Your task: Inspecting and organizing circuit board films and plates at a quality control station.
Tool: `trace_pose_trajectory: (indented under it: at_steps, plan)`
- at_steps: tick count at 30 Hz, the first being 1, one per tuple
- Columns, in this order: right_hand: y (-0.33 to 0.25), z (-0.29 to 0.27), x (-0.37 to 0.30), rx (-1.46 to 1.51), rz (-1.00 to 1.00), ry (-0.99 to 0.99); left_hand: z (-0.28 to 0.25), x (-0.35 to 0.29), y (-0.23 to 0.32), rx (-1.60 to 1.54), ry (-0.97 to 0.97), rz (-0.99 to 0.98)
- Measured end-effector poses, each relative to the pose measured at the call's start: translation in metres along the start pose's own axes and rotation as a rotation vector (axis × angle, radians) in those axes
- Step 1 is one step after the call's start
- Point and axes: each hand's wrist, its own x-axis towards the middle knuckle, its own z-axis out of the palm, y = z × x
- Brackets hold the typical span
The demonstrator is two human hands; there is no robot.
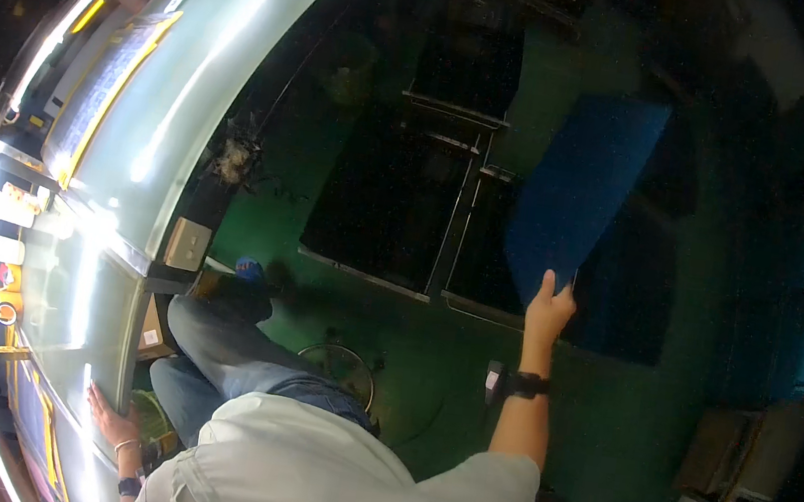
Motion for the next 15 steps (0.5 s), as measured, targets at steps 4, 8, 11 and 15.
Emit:
trace_pose_trajectory:
  at_steps: [4, 8, 11, 15]
  plan:
    - [0.033, 0.016, -0.022, -0.038, 0.134, -0.082, -0.006, 0.002, -0.001, 0.009, -0.068, -0.039]
    - [0.065, 0.04, -0.034, -0.121, 0.128, -0.143, -0.011, 0.003, 0.009, 0.033, -0.092, -0.04]
    - [0.082, 0.058, -0.048, -0.111, 0.21, -0.22, -0.021, 0.004, 0.024, 0.055, -0.11, -0.061]
    - [0.103, 0.074, -0.066, -0.109, 0.191, -0.248, -0.016, 0.007, 0.016, 0.091, -0.162, -0.083]
